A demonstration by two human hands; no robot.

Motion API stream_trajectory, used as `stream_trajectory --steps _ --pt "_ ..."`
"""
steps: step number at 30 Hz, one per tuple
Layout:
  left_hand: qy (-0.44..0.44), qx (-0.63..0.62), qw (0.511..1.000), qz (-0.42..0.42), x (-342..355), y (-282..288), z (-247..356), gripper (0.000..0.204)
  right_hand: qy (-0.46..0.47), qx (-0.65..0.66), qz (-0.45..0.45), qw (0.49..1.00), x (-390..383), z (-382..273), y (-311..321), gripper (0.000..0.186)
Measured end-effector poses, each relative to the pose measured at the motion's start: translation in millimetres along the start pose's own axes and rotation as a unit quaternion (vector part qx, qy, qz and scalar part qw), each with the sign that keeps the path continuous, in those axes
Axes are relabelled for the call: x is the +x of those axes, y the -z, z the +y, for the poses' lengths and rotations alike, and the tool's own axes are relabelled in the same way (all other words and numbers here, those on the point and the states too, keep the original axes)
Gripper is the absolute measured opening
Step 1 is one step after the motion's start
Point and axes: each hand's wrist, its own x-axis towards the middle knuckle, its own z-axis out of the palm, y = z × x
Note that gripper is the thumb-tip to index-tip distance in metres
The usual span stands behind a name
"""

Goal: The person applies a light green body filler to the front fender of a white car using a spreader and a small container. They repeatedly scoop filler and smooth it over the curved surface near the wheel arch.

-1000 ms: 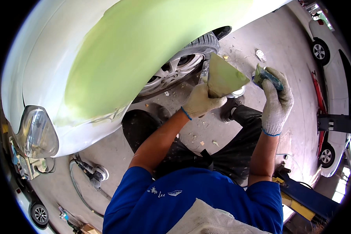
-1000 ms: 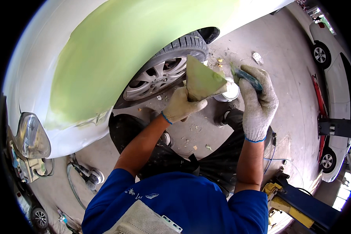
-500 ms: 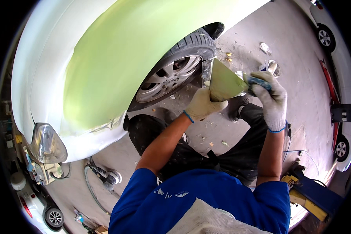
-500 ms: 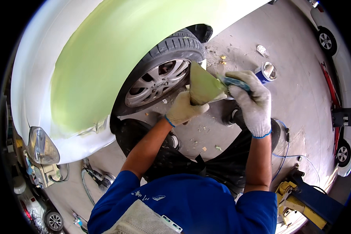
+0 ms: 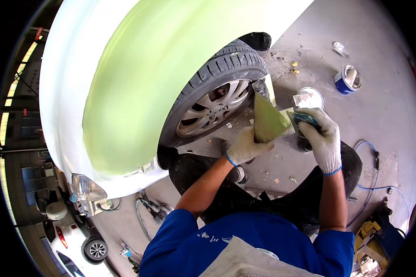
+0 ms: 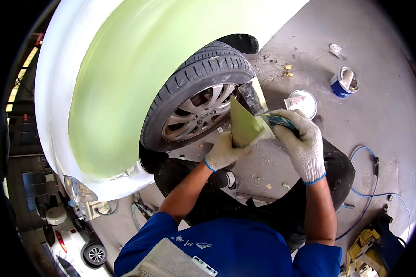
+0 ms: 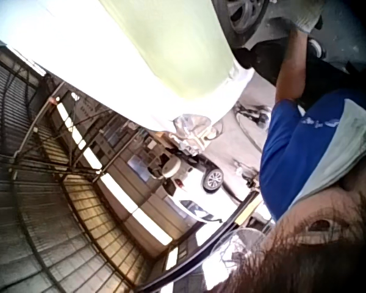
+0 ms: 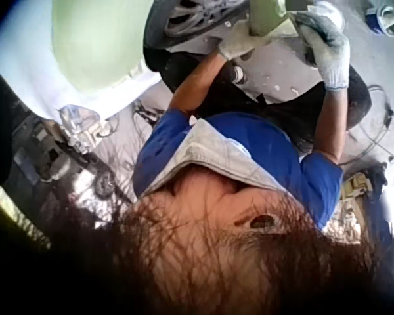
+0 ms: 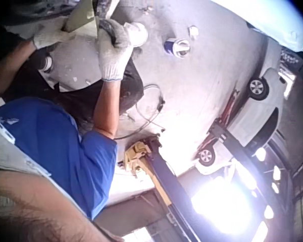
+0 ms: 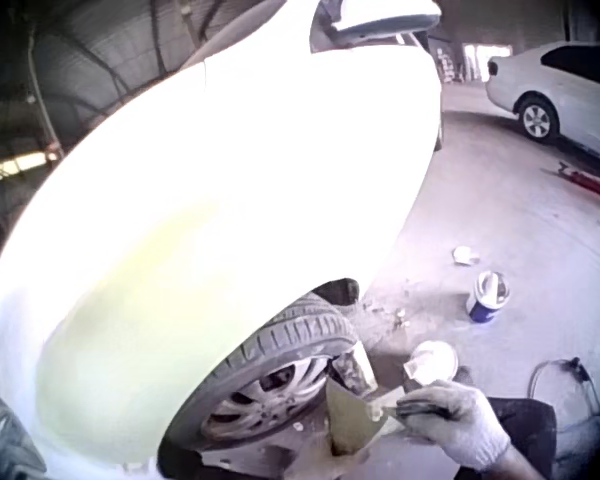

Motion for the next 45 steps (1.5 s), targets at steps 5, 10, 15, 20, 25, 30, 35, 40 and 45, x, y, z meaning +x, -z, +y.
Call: stream_trajectory --steps 5,10,15,20,25,30,35,40,45 --pt "-0.013 0.021 1.0 -0.008 3.9 -18.8 -22.9 0.04 0.079 -0.061 -0.039 0.994 0.3 -6.3 13.9 0.029" --pt "0.059 0.013 0.997 -0.047 24.4 -31.5 -7.3 0.036 -0.009 -0.04 0.058 0.997 -6.0 5.8 37.5 0.028" --pt "0.067 -0.061 0.989 -0.116 35.7 -47.6 14.7 0.032 0.013 -0.033 0.066 0.997 -15.8 4.0 54.6 0.027" --pt "0.069 -0.051 0.991 -0.101 37.3 -50.0 21.6 0.032 0.01 -0.009 0.11 0.994 -16.3 3.3 59.7 0.03" --pt "0.051 -0.053 0.991 -0.11 34.4 -59.8 -2.1 0.031 0.006 -0.017 0.051 0.999 -21.0 4.3 68.9 0.031" --pt "0.102 -0.041 0.988 -0.11 38.1 -52.0 6.4 0.031 -0.021 -0.033 0.105 0.994 -19.7 6.5 66.2 0.029" --pt "0.029 -0.028 0.996 -0.08 37.9 -60.0 2.8 0.031 -0.02 -0.069 0.03 0.997 -14.6 8.6 69.0 0.026" --pt "0.039 -0.023 0.997 -0.069 35.9 -51.5 7.1 0.036 -0.072 0.058 0.104 0.99 -16.2 19.2 62.0 0.027" --pt "0.003 -0.005 0.998 -0.058 29.8 -52.7 13.3 0.033 -0.112 0.075 0.038 0.99 -22.9 22.7 61.4 0.024"
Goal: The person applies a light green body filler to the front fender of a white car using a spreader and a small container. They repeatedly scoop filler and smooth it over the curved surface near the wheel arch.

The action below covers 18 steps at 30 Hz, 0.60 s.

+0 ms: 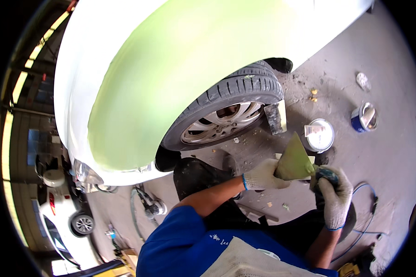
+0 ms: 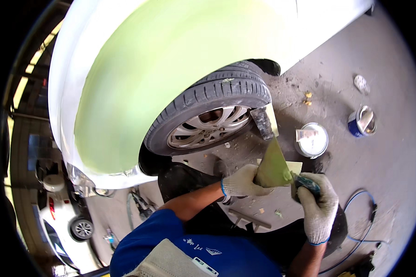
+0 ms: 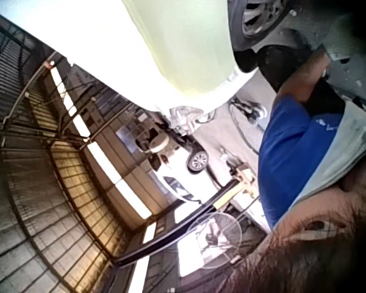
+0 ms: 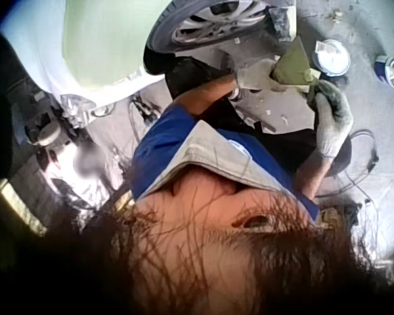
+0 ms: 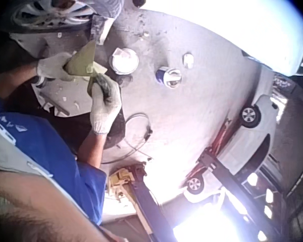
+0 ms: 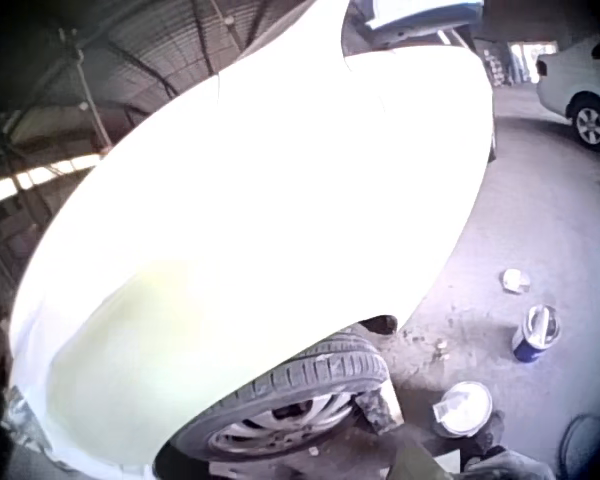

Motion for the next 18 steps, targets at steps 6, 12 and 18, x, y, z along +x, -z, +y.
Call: stream_trajectory --steps 6,12,18 --pt "-0.021 0.146 0.988 -0.035 -5.4 5.5 -5.6 0.036 0.1 0.082 0.086 0.988 3.1 20.2 2.9 0.019" --pt "-0.004 -0.026 1.0 0.014 -15.6 15.1 3.2 0.039 0.021 -0.018 -0.005 1.0 4.0 8.3 -3.8 0.018" --pt "-0.079 0.056 0.995 0.009 -18.3 5.0 -13.8 0.039 0.132 0.046 0.033 0.99 9.3 8.0 -16.6 0.019"
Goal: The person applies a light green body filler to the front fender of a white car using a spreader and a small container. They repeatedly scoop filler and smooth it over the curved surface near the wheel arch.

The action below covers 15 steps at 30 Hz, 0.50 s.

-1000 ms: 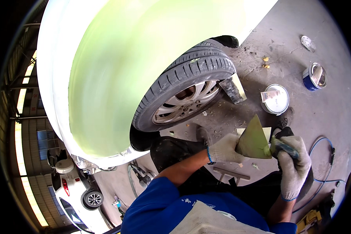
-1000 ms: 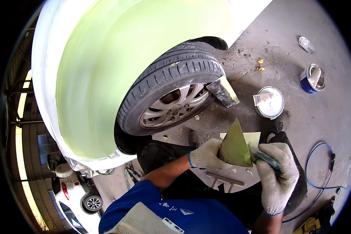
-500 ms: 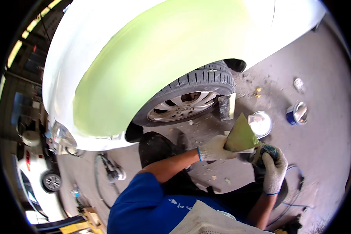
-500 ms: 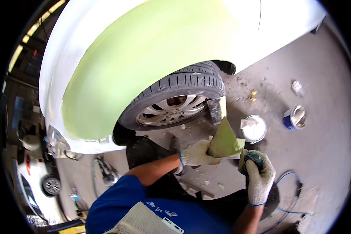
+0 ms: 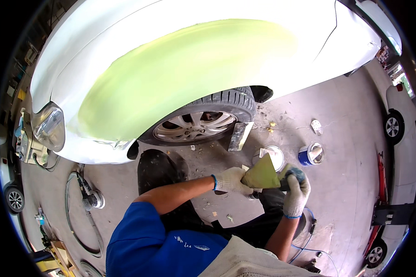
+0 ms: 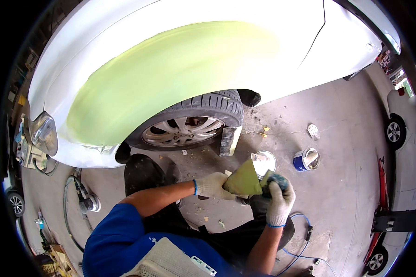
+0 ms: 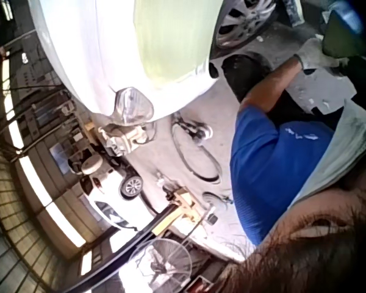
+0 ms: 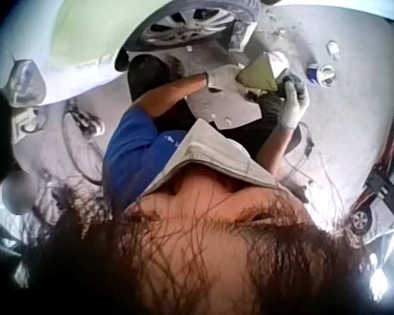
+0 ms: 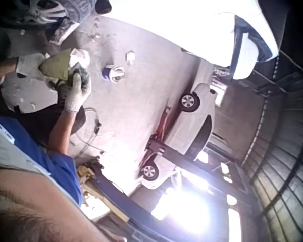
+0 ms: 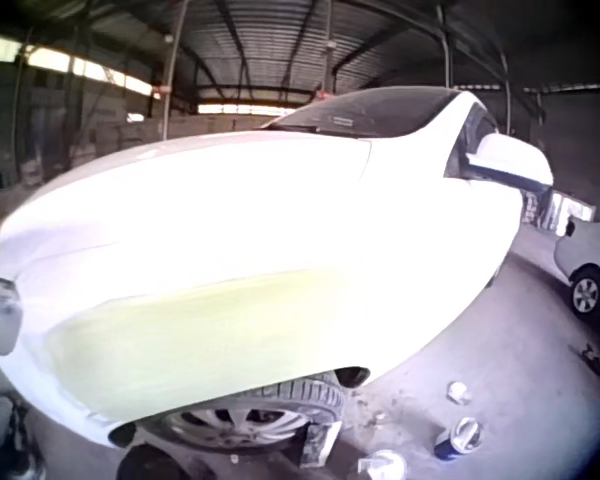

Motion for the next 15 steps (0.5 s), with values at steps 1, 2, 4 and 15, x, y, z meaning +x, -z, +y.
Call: stream_trajectory --steps 1,2,4,15 --pt "-0.008 -0.013 1.0 0.014 -0.8 0.5 1.4 0.04 -0.078 -0.029 -0.033 0.996 -2.5 -12.5 -5.0 0.019" --pt "0.013 -0.029 0.999 0.007 -0.6 3.9 2.2 0.041 -0.105 -0.063 -0.057 0.991 1.7 -1.6 1.3 0.019" --pt "0.055 -0.058 0.997 -0.008 0.5 14.9 5.2 0.044 -0.126 -0.086 -0.054 0.987 3.3 -1.5 1.2 0.019" --pt "-0.004 -0.098 0.994 0.051 -7.2 15.7 -1.4 0.043 -0.092 -0.025 -0.034 0.995 15.4 18.2 -4.3 0.021"
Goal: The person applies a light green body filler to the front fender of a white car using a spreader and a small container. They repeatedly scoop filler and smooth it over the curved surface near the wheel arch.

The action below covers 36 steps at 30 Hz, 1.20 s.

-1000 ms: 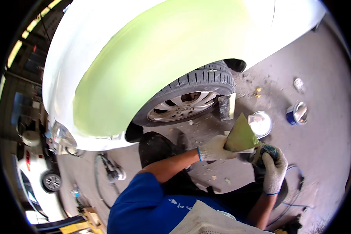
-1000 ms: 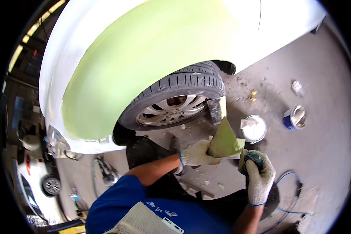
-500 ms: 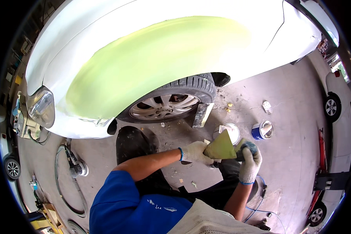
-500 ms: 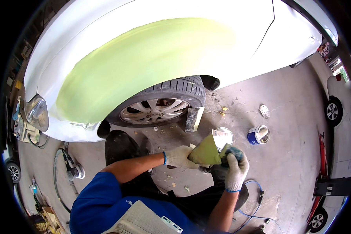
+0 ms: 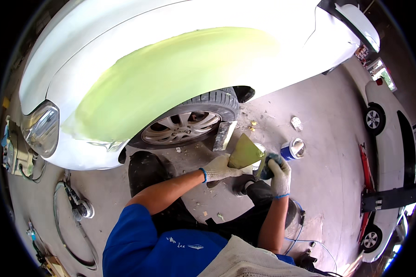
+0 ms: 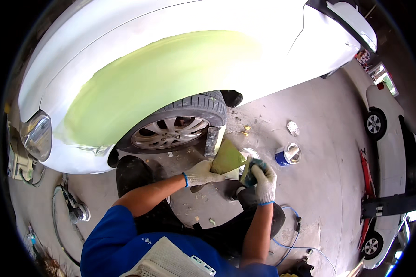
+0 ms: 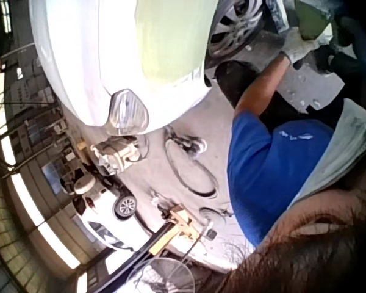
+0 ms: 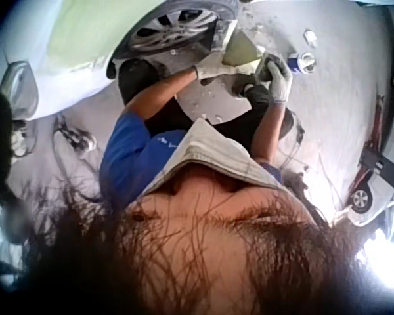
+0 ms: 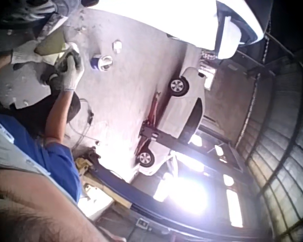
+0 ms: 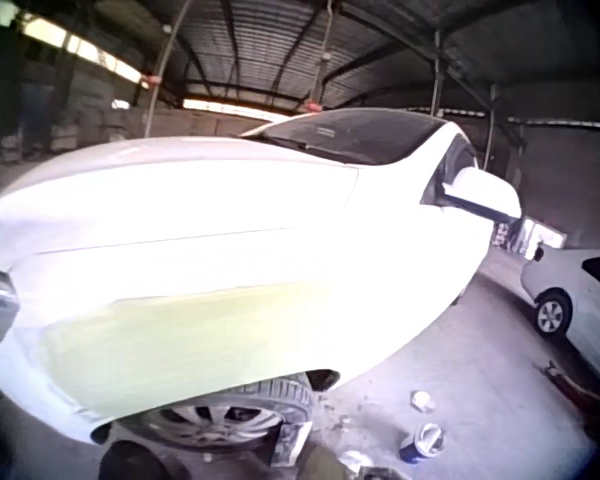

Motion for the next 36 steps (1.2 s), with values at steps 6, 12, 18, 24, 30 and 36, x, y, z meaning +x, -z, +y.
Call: stream_trajectory --steps 6,12,18,24,30,36 --pt "-0.009 0.11 0.994 0.013 3.1 -4.3 3.5 0.036 0.042 0.285 0.125 0.95 97.2 -31.7 37.3 0.031" --pt "-0.079 0.044 0.995 0.037 18.1 -10.6 -47.3 0.038 0.236 0.137 0.099 0.957 134.4 -169.7 -90.4 0.027" --pt "-0.025 0.149 0.988 0.02 -0.5 3.6 -8.3 0.047 0.284 0.108 0.138 0.943 184.3 -212.9 -161.0 0.033" --pt "-0.051 0.108 0.993 0.015 -2.8 7.2 -13.1 0.052 0.296 0.119 0.148 0.936 175.1 -223.6 -190.7 0.034" --pt "-0.084 0.045 0.995 0.004 -14.0 11.6 -7.2 0.048 0.338 0.088 0.141 0.926 154.6 -232.3 -211.5 0.032" --pt "-0.065 0.1 0.993 0.015 -14.8 10.8 -8.4 0.044 0.367 0.075 0.132 0.918 126.1 -231.7 -238.9 0.029"
